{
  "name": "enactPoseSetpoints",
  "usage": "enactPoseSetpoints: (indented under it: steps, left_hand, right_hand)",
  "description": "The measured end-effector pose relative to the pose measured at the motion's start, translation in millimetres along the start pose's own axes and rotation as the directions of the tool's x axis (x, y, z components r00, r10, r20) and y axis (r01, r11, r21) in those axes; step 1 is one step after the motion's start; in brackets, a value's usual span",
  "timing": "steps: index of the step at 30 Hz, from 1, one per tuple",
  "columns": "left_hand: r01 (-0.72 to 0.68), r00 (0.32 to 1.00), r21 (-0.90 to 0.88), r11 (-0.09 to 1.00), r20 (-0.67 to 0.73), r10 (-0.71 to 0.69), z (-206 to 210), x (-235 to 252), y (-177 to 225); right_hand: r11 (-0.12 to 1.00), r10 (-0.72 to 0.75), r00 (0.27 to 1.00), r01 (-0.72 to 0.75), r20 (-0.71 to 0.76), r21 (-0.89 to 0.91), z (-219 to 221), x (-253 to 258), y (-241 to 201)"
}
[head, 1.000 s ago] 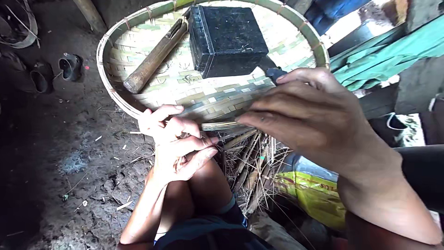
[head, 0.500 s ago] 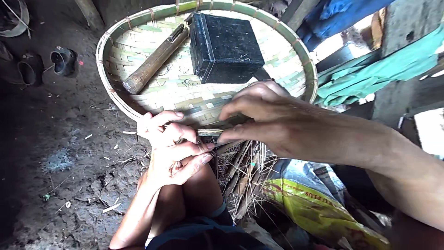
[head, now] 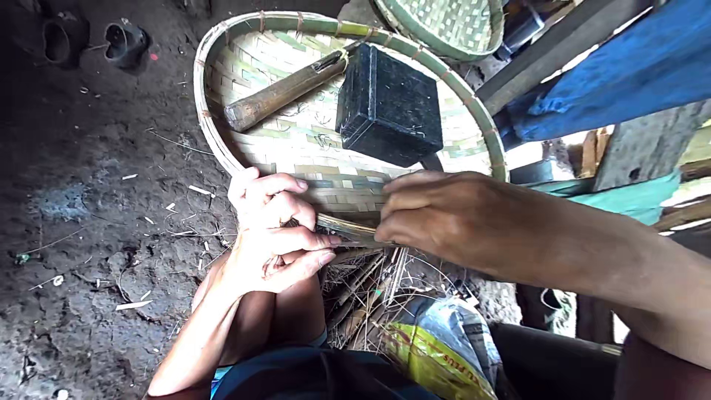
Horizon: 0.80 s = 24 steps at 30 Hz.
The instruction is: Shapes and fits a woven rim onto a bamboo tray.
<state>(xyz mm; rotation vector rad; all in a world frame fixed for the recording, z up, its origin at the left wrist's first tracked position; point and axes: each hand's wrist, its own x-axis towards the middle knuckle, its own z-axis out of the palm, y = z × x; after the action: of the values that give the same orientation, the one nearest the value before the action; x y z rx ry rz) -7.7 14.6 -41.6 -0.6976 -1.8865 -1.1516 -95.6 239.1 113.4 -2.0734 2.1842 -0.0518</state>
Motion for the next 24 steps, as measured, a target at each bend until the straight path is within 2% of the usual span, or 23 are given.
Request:
enactPoseSetpoints:
  steps: [3,5,8,10,11,16,18,22,24]
  left_hand:
    - [0.005,1.000,-0.010,1.000,0.003,-0.005,-0.1,-0.7,0.3]
    - [0.017,1.000,-0.011,1.000,0.009,-0.017,-1.4,-1.0,0.5]
    - [0.032,0.999,0.024,0.999,0.003,-0.032,-3.6,-0.3,2.0]
    - [0.040,0.999,0.042,0.998,0.006,-0.040,-4.9,1.1,3.2]
    - [0.045,0.999,0.048,0.998,0.008,-0.045,-5.6,1.8,3.8]
    - [0.057,0.998,0.100,0.993,0.015,-0.059,-9.6,3.3,5.7]
    - [0.046,0.999,0.127,0.991,0.021,-0.049,-11.2,6.1,5.7]
    - [0.024,0.999,0.204,0.979,0.039,-0.032,-21.6,14.4,9.0]
    - [0.042,0.993,0.284,0.958,0.096,-0.072,-26.3,22.9,16.7]
  right_hand:
    - [0.998,0.053,0.994,-0.056,-0.100,-0.036,2.6,-11.0,-3.6]
    - [0.985,0.130,0.968,-0.151,-0.213,-0.083,-0.5,-22.7,-7.6]
    - [0.938,0.277,0.835,-0.342,-0.476,-0.053,4.0,-42.8,-10.8]
    - [0.900,0.373,0.746,-0.436,-0.552,0.018,12.6,-53.0,-13.6]
    - [0.890,0.396,0.731,-0.455,-0.555,0.035,16.5,-55.0,-16.7]
    - [0.916,0.382,0.763,-0.388,-0.521,0.105,50.1,-47.2,-27.0]
    - [0.926,0.369,0.751,-0.349,-0.548,0.145,67.6,-44.8,-28.5]
    - [0.938,0.319,0.619,-0.312,-0.717,0.148,93.0,-39.8,-30.8]
    - [0.939,0.301,0.557,-0.317,-0.774,0.137,99.7,-38.4,-29.1]
